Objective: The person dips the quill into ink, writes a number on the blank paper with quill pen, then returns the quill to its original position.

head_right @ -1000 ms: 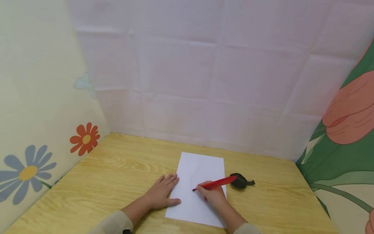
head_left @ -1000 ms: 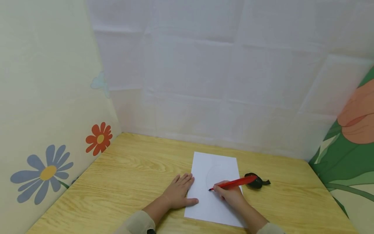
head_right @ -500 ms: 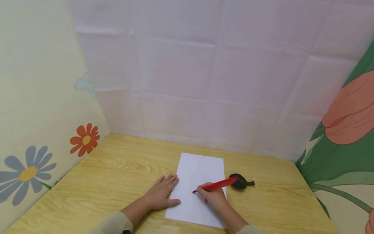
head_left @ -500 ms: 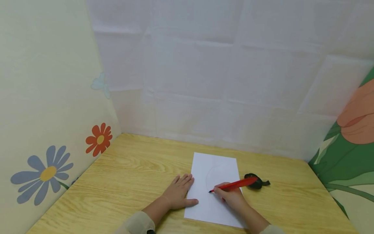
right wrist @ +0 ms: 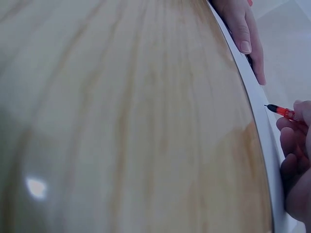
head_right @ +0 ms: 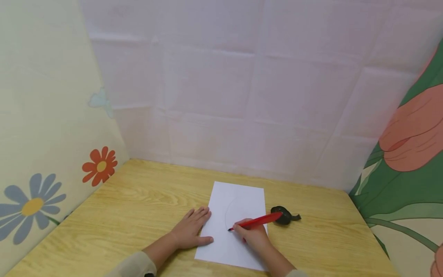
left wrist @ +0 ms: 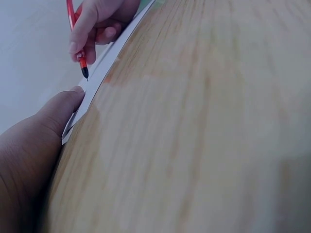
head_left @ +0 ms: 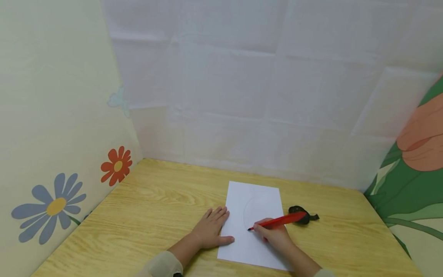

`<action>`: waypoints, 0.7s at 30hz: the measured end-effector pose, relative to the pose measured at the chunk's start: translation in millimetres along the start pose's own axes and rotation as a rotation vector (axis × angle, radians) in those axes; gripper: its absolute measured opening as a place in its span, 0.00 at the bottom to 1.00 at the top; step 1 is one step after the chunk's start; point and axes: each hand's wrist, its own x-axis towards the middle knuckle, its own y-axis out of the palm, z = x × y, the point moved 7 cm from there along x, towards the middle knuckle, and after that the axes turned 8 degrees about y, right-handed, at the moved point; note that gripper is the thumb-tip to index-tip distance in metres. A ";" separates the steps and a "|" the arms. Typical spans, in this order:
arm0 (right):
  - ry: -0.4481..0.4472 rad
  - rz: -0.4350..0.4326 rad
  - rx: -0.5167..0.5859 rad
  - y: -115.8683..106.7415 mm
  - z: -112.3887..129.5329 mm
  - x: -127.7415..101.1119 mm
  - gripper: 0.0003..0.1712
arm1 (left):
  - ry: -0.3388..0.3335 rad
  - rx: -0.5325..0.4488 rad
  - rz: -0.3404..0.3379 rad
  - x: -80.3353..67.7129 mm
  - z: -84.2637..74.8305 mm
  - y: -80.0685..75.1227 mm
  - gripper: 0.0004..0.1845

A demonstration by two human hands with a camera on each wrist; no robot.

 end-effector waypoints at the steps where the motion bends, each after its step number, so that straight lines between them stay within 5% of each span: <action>1: 0.003 0.001 0.000 -0.2 -0.2 -0.6 0.14 | 0.001 0.000 -0.001 -0.1 0.0 0.0 0.50; 21: 0.022 -0.011 -0.012 -5.1 -3.3 -7.6 0.14 | -0.001 -0.005 -0.009 -0.8 -0.5 -1.5 0.50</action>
